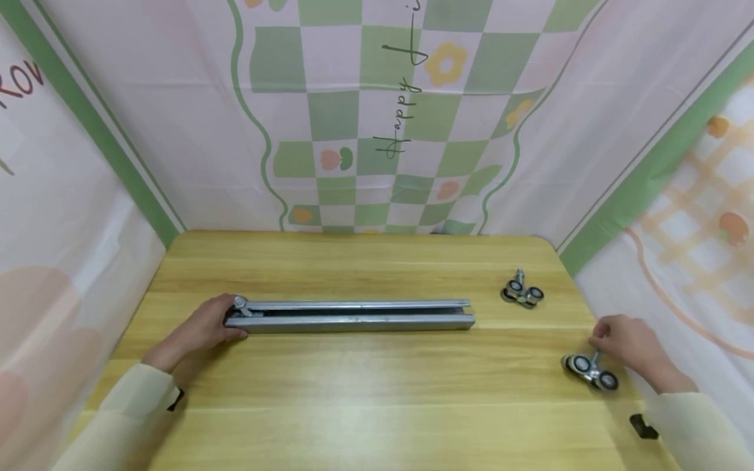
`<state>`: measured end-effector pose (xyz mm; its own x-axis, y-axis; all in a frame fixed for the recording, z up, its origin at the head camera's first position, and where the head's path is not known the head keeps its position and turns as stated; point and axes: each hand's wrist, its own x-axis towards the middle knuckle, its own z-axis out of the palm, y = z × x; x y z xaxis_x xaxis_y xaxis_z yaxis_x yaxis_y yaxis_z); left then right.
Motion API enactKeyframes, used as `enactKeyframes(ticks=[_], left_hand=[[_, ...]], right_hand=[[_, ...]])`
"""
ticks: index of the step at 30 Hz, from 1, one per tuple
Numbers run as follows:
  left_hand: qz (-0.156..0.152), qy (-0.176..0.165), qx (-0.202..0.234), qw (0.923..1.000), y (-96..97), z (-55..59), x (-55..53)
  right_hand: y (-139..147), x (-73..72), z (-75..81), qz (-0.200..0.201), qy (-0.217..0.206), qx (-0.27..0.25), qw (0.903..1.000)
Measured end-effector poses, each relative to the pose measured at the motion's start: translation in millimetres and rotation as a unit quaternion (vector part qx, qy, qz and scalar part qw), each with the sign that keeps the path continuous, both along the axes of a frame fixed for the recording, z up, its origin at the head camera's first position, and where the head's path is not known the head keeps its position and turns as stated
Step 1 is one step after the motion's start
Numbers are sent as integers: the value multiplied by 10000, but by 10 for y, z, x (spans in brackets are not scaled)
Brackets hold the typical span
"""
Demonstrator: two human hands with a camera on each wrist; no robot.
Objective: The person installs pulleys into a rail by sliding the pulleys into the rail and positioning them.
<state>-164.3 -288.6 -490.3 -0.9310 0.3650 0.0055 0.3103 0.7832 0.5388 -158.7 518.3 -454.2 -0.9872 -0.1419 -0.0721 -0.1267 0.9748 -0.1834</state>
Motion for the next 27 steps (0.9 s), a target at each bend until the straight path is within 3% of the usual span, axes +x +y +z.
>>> enactKeyframes(ticks=[27], left_hand=[[-28, 19, 28, 10000, 4, 13, 10]], right_hand=[[-285, 316, 171, 87, 817, 23, 9966]])
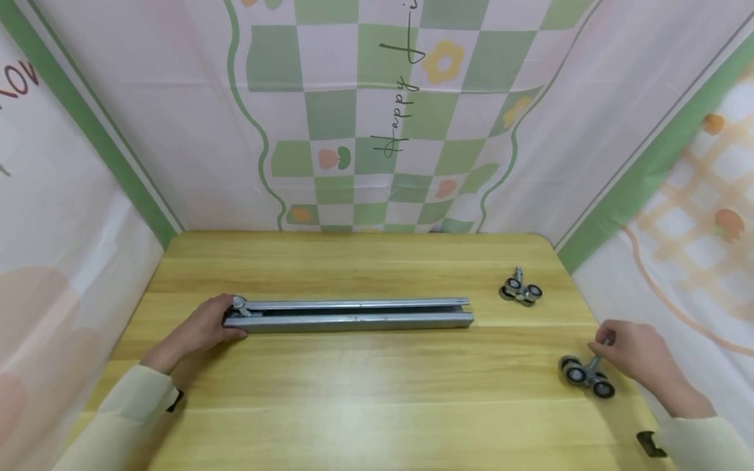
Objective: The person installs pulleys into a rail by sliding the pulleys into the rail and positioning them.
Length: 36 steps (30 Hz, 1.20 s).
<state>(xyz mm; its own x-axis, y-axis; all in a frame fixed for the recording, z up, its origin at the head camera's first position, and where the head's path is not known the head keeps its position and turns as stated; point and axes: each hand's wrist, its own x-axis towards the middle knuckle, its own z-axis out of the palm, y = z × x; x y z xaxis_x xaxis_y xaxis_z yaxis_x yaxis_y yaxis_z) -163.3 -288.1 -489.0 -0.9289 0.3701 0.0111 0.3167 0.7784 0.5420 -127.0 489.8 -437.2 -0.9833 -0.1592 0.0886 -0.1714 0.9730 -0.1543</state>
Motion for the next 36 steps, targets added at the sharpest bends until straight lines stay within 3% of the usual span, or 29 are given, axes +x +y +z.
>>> enactKeyframes(ticks=[6, 12, 18, 28, 36], left_hand=[[9, 39, 21, 10000, -8, -13, -4], [32, 4, 26, 10000, -3, -7, -6], [46, 22, 66, 10000, 6, 5, 12], [41, 30, 35, 10000, 2, 2, 19], [49, 40, 34, 10000, -11, 0, 11]], right_hand=[[-46, 54, 41, 106, 102, 78, 9999], [-115, 110, 96, 137, -204, 111, 9996], [-205, 218, 61, 362, 220, 171, 9990], [-258, 300, -2, 261, 569, 170, 9979], [-251, 295, -15, 257, 372, 240, 9987]])
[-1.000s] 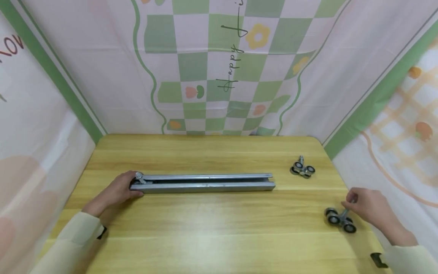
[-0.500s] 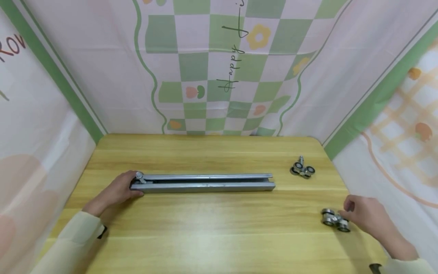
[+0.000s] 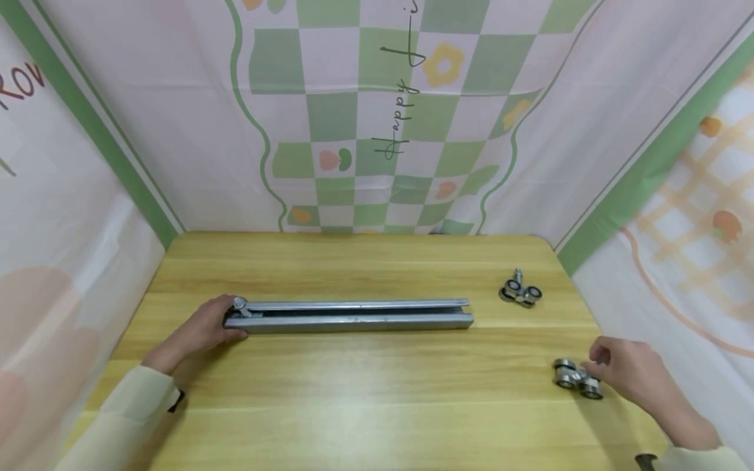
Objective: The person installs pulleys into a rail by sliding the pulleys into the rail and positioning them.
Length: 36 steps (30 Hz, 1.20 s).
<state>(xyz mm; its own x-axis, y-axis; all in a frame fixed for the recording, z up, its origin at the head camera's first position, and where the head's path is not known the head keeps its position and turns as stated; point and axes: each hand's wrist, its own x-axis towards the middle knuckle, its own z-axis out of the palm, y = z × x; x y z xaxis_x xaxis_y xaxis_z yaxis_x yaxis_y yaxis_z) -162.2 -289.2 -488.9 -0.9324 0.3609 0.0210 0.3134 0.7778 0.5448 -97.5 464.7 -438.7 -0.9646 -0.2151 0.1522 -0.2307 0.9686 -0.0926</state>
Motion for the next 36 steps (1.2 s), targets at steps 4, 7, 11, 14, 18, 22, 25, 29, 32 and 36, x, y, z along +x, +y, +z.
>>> enactKeyframes(ticks=[4, 7, 11, 14, 18, 22, 25, 29, 32, 36], left_hand=[[2, 61, -36, 10000, -9, -21, -2], [30, 54, -42, 10000, -3, -26, 0], [52, 22, -25, 10000, 6, -26, 4], [52, 20, -20, 10000, 4, -28, 4], [36, 40, -43, 10000, 0, -33, 7], [29, 50, -26, 10000, 4, -33, 12], [45, 19, 16, 10000, 15, -20, 16], [83, -18, 37, 10000, 17, -4, 18], [112, -23, 31, 9999, 19, 0, 21], [84, -1, 32, 10000, 16, -5, 20]], right_hand=[[-21, -19, 30, -77, -364, 0, 9993], [-36, -28, 46, -149, -650, -28, 9978], [-48, -22, 40, -167, -837, -11, 9964], [-43, -14, 22, -122, -963, 24, 9953], [-29, -9, -10, -21, -1031, 74, 9946], [-41, -14, -17, 68, -1031, 94, 9946], [-50, -25, -7, 86, -1229, 106, 9923], [-56, -42, 4, 25, -1511, 106, 9885], [-56, -45, -1, -9, -1578, 58, 9875], [-51, -35, -25, 7, -1592, -11, 9872]])
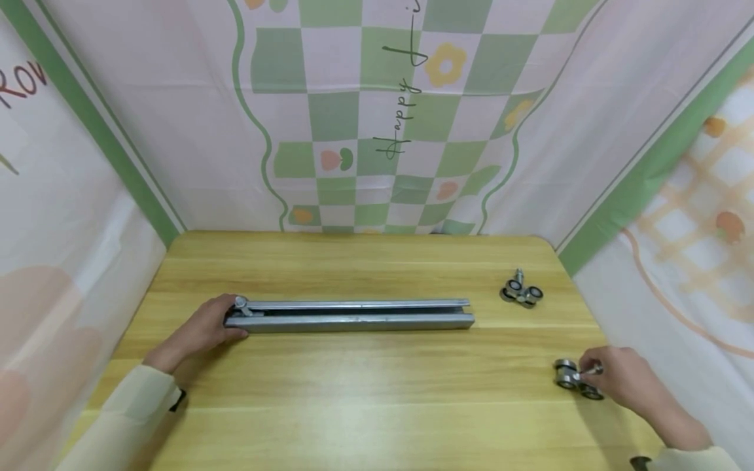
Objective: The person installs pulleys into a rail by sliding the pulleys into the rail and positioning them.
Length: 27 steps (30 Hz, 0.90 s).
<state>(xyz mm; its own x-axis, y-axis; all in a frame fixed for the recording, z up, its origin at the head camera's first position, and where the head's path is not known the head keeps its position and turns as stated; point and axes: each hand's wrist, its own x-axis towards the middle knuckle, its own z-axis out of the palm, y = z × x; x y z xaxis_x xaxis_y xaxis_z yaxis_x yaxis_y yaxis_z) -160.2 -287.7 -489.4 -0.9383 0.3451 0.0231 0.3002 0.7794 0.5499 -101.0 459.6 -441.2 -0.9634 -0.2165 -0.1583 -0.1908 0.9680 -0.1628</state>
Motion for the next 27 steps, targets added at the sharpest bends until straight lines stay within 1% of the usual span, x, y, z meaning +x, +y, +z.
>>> enactKeyframes(ticks=[5, 16, 20, 27], left_hand=[[2, -21, -34, 10000, -11, -19, -14], [1, -47, -43, 10000, -11, -4, -30], [-16, -49, -48, 10000, -5, -3, -18], [-15, -45, -41, 10000, -6, 12, -5]], right_hand=[[6, -3, -20, 26, 77, 7, 10000], [-13, 4, -17, -18, 194, -11, 9998], [-16, 4, -9, -16, 204, 5, 9998], [-25, 20, -1, 69, 458, 105, 9989]])
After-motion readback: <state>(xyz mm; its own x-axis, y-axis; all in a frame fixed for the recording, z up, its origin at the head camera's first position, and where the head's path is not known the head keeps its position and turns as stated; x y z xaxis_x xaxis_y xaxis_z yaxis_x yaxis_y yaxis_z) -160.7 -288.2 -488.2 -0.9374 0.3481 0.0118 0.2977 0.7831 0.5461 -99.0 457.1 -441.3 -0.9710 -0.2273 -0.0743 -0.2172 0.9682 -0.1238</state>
